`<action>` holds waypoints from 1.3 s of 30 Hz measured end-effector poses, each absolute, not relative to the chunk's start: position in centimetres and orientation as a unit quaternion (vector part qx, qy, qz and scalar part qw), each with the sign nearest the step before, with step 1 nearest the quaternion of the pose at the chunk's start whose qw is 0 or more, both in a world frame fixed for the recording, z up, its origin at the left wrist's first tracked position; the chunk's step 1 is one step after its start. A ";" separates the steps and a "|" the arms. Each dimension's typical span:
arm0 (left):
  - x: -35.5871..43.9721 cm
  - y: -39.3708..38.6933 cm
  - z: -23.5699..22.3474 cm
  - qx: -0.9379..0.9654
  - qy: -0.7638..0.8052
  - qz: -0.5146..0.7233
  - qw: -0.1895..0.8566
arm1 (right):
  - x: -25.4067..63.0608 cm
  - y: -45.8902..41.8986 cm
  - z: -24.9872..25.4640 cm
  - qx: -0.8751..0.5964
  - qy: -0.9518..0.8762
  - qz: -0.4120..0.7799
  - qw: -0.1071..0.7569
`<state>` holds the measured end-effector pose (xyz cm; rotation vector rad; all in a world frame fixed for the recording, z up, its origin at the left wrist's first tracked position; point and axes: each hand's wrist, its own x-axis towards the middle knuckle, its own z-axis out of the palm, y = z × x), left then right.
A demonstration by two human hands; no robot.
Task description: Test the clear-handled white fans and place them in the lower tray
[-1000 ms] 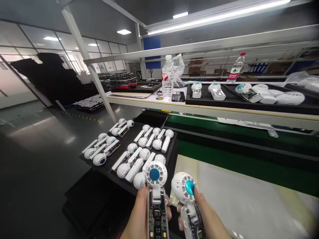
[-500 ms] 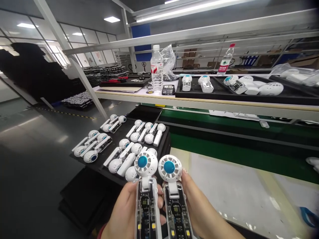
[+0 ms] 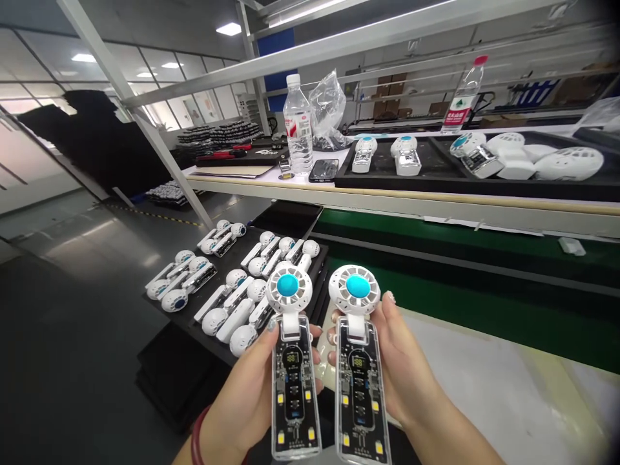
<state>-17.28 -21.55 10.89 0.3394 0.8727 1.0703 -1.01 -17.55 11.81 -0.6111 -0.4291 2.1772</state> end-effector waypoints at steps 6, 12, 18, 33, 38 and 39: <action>-18.1 -20.2 10.5 0.142 0.425 0.490 0.748 | -2.2 -16.1 10.6 -0.251 -0.140 0.870 0.401; -23.0 -18.2 9.5 0.110 0.437 0.488 0.747 | -7.1 -14.3 10.2 -0.292 -0.140 0.862 0.390; -31.3 -16.2 9.3 0.146 0.450 0.481 0.738 | -15.1 -12.7 9.4 -0.268 -0.136 0.854 0.426; -47.5 -11.0 0.5 0.625 0.692 0.153 0.328 | -26.7 -12.7 4.7 -0.444 -0.165 0.732 0.489; -48.8 -9.4 -1.1 0.643 0.714 0.123 0.248 | -28.8 -12.3 3.7 -0.417 -0.149 0.742 0.503; -49.0 -9.2 -1.5 0.647 0.717 0.119 0.232 | -29.2 -12.3 3.5 -0.418 -0.148 0.739 0.506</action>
